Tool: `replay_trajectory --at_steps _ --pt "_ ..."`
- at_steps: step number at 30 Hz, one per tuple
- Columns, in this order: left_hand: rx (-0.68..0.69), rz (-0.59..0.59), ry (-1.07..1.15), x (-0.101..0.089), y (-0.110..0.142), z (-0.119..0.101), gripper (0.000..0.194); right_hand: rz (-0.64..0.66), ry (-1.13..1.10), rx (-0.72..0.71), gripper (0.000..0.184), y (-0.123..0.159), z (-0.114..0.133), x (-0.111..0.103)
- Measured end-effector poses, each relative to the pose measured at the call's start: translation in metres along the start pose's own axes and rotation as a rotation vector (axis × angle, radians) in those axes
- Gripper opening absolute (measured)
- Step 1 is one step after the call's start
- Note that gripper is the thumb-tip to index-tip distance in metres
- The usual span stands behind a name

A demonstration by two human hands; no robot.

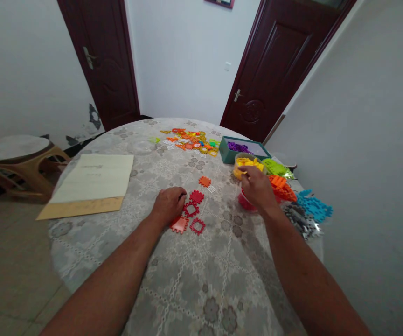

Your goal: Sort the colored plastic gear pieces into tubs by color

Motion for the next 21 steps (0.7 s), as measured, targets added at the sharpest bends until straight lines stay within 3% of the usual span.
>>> replay_trajectory --at_steps 3,6,10,17,21 --pt "-0.010 0.004 0.009 0.001 0.000 0.000 0.021 0.324 -0.182 -0.070 0.027 0.052 0.049 0.037" --pt "-0.019 0.001 0.012 0.001 0.001 -0.001 0.021 0.471 -0.222 -0.101 0.026 0.092 0.078 0.067" --pt "-0.022 0.004 0.000 0.001 0.002 -0.001 0.022 0.470 -0.233 -0.079 0.020 0.109 0.085 0.081" --pt "0.056 0.066 -0.040 -0.004 0.007 -0.008 0.027 0.508 -0.410 0.008 0.019 0.106 0.074 0.084" --pt "0.118 0.123 -0.070 -0.008 0.010 -0.014 0.037 0.429 -0.543 0.050 0.017 0.106 0.068 0.088"
Point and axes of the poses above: each hand's wrist, its own y-axis away from the middle knuckle, its own x-axis out of the palm, z = x × y, the point moved 2 cm from there along -y, towards the middle knuckle, and after that the axes turned 6 degrees about z, right-handed, at the moved point
